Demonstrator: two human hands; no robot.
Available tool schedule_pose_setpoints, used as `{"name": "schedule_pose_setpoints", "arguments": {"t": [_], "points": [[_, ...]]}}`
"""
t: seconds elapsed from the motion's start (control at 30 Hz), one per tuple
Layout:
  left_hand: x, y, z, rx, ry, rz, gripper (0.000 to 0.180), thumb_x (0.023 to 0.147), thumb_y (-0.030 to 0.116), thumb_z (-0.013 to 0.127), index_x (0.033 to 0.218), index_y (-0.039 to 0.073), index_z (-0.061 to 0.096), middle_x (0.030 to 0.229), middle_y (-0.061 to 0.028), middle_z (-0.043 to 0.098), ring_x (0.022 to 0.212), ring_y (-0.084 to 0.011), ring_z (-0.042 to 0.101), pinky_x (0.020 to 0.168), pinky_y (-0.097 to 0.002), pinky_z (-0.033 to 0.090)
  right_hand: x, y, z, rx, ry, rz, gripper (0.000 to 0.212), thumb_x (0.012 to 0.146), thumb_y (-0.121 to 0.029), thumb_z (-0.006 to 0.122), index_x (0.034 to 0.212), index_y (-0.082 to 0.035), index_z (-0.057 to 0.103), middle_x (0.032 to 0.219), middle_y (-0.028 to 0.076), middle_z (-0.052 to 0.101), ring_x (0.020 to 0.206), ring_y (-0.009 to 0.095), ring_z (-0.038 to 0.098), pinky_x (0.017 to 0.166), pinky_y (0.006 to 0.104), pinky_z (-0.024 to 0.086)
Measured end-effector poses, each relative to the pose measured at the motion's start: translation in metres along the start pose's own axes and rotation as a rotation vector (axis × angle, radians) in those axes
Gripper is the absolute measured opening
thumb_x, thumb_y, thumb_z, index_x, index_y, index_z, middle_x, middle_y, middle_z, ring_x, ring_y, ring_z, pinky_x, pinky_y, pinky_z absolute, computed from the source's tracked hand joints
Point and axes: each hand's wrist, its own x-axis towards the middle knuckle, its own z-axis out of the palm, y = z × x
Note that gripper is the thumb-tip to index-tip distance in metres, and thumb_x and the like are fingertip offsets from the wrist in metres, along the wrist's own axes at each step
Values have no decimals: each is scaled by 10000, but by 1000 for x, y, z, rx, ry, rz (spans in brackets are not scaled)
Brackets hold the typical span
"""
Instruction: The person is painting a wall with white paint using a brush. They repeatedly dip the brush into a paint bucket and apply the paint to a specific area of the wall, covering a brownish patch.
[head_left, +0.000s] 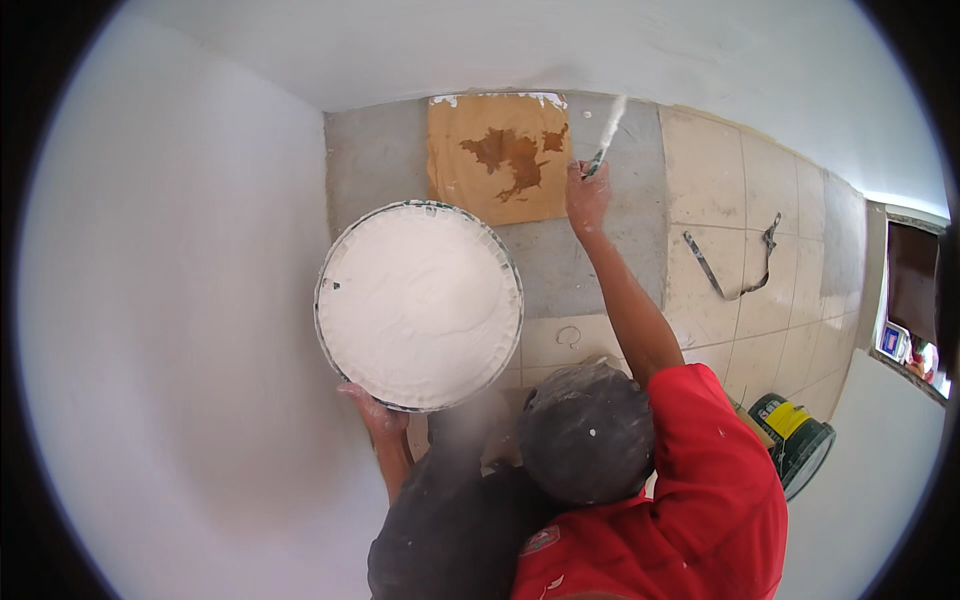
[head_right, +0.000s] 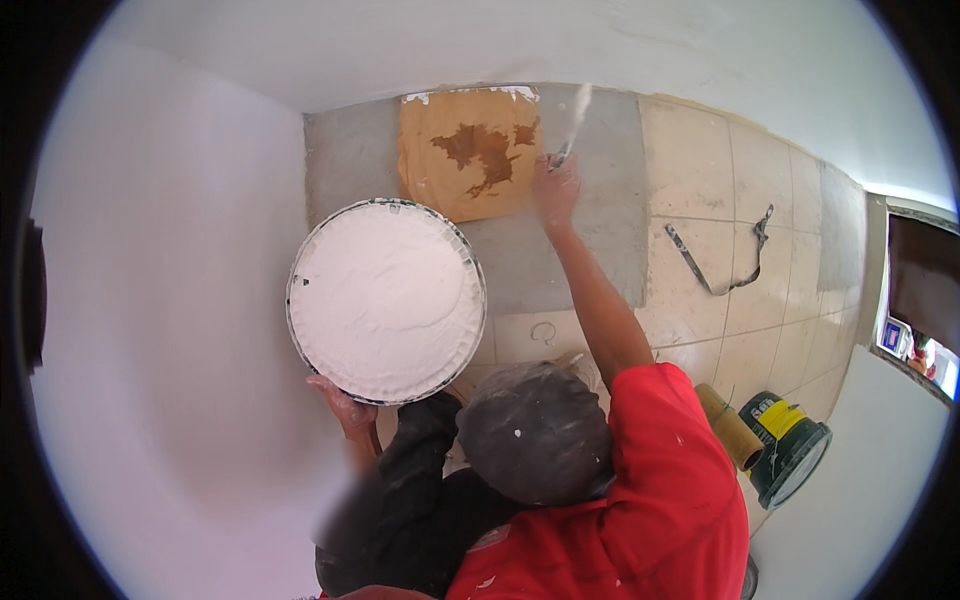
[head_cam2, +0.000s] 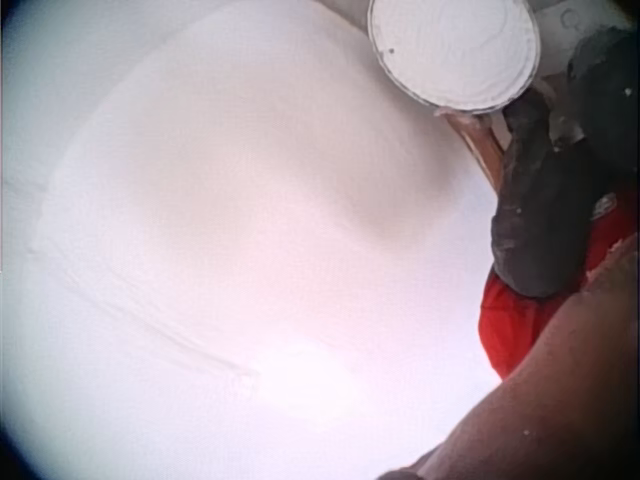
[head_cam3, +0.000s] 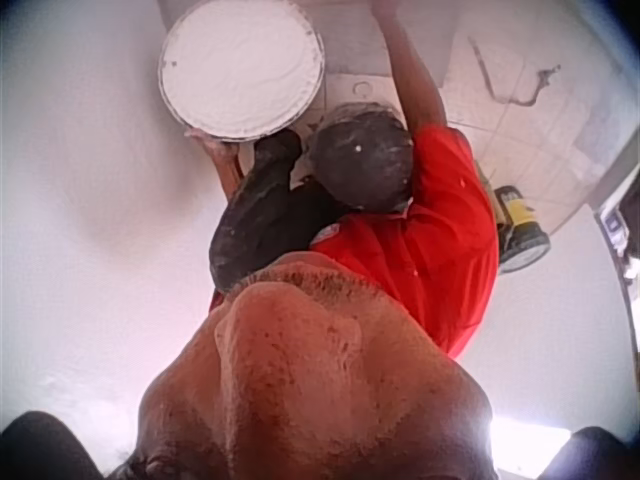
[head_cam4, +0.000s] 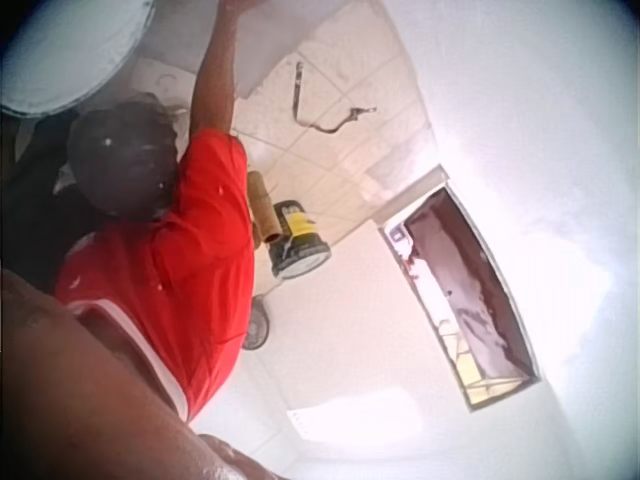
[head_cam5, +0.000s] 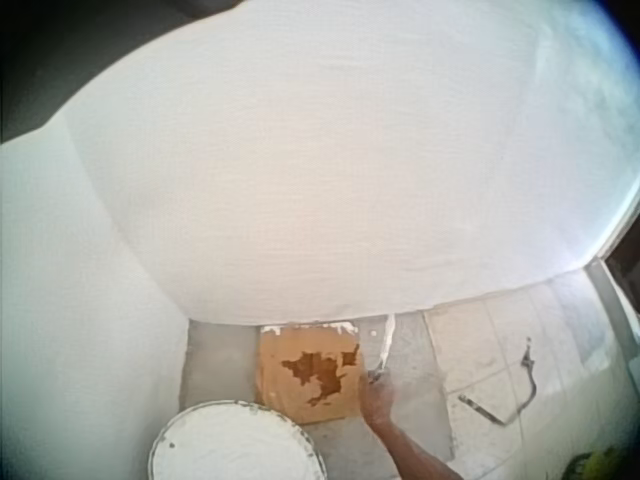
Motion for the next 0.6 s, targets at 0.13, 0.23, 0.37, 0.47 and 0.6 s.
{"name": "schedule_pose_setpoints", "arguments": {"t": [0.13,0.23,0.37,0.47,0.6], "points": [[0,-1,1,-50,-2,-11,917,997,748,215,1629,85,156,1676,-100,249,1518,-308,286,1243,-488,258,-20,-44,-13,-89,-281,-55,255,987,-269,633,985,-19,585,792,199,634,770,398,642,709,503,467],[2,-4,-1,6,-3,27,922,996,746,215,1625,74,167,1666,-108,271,1506,-309,310,1240,-481,267,-37,-58,-27,50,-355,-152,224,997,-247,619,1039,-29,592,787,195,634,795,408,636,721,517,469],[7,-8,8,12,10,22,1002,954,786,274,1615,41,170,1653,-143,276,1486,-322,336,1209,-490,329,-36,-70,-66,22,-408,-541,172,1006,-186,596,1097,-41,600,871,174,636,812,397,619,728,502,477],[12,-17,-8,-48,-27,65,1014,945,794,283,1614,40,176,1651,-133,284,1485,-312,337,1209,-485,328,-43,-121,-97,-174,-341,-894,146,981,-114,617,1112,-52,608,900,130,633,827,347,623,735,443,490],[14,-21,-8,-67,-43,42,1014,945,792,290,1613,38,172,1656,-114,277,1481,-297,344,1206,-480,331,-44,-155,-134,-451,-367,-1141,263,900,-116,694,1153,-98,626,992,91,643,936,319,607,818,441,486]]}}
